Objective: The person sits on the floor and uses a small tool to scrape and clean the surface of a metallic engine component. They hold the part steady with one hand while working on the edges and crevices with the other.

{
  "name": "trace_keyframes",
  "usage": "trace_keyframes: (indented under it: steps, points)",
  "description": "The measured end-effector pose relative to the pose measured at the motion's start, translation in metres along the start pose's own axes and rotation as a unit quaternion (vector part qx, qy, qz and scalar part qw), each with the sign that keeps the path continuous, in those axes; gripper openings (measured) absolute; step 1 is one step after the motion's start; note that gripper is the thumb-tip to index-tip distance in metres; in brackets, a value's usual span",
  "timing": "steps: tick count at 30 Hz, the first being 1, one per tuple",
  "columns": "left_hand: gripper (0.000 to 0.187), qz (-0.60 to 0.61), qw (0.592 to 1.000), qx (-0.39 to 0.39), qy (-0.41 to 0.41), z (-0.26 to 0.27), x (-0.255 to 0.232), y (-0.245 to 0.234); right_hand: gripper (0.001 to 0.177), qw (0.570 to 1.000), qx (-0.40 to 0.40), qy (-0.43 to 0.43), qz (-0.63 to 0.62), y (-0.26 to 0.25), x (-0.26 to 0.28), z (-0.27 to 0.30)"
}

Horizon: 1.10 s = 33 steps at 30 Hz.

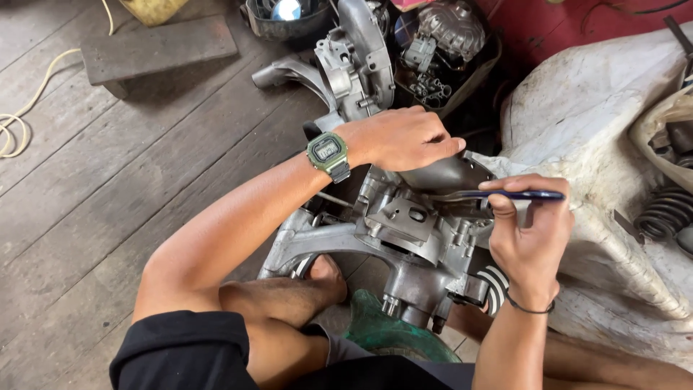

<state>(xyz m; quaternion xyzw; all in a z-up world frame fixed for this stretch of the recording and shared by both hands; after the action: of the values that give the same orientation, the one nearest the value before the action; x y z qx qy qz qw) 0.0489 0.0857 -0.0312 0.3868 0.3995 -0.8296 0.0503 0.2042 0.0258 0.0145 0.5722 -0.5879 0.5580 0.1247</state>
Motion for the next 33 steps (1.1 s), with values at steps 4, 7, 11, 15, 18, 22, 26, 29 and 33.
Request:
trace_keyframes:
  steps: [4,7,11,15,18,22,26,29,33]
  points:
    - [0.067,-0.011,1.0,0.004,-0.011,0.001,0.004,0.003,0.026,0.995,-0.064,-0.047,-0.053,-0.011,0.004,0.009]
    - [0.059,-0.023,0.999,0.011,-0.022,-0.001,0.005,0.004,0.023,0.996,-0.01,-0.069,-0.056,0.001,-0.002,0.003]
    - [0.061,-0.024,0.999,0.0,-0.03,-0.002,0.008,0.001,0.022,0.994,-0.005,-0.104,-0.031,-0.003,0.002,0.001]
    - [0.064,-0.031,0.999,-0.003,-0.009,-0.008,0.01,0.006,0.021,0.998,0.021,-0.063,0.003,0.008,0.01,-0.006]
    - [0.056,-0.024,1.0,-0.007,-0.014,-0.003,0.007,0.006,0.024,0.995,-0.037,-0.081,-0.051,-0.005,0.023,0.001]
    - [0.061,0.051,0.996,-0.023,0.064,-0.002,0.003,-0.008,0.022,0.996,0.017,-0.071,0.046,0.021,0.029,-0.015]
    - [0.056,0.056,0.996,-0.026,0.062,0.001,0.002,-0.007,0.016,0.994,0.03,-0.078,0.065,0.035,0.038,-0.016]
    - [0.056,0.054,0.997,-0.021,0.058,-0.003,0.003,-0.005,0.017,0.989,0.045,-0.094,0.106,0.041,0.047,-0.017]
    - [0.054,0.055,0.996,-0.04,0.049,-0.01,0.012,-0.004,0.016,0.985,0.045,-0.112,0.125,0.043,0.055,-0.015]
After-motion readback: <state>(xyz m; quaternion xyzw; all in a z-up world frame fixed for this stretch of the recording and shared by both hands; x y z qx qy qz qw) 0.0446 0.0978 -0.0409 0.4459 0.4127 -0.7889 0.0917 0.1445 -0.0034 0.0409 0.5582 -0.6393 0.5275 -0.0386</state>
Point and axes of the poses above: each hand's wrist, its own z-axis away from the middle knuckle, its own y-axis out of the palm, x = y × z, the point moved 10 cm from there along -z, towards the middle knuckle, and after that the axes turned 11 degrees about x, right-handed, at the moved point
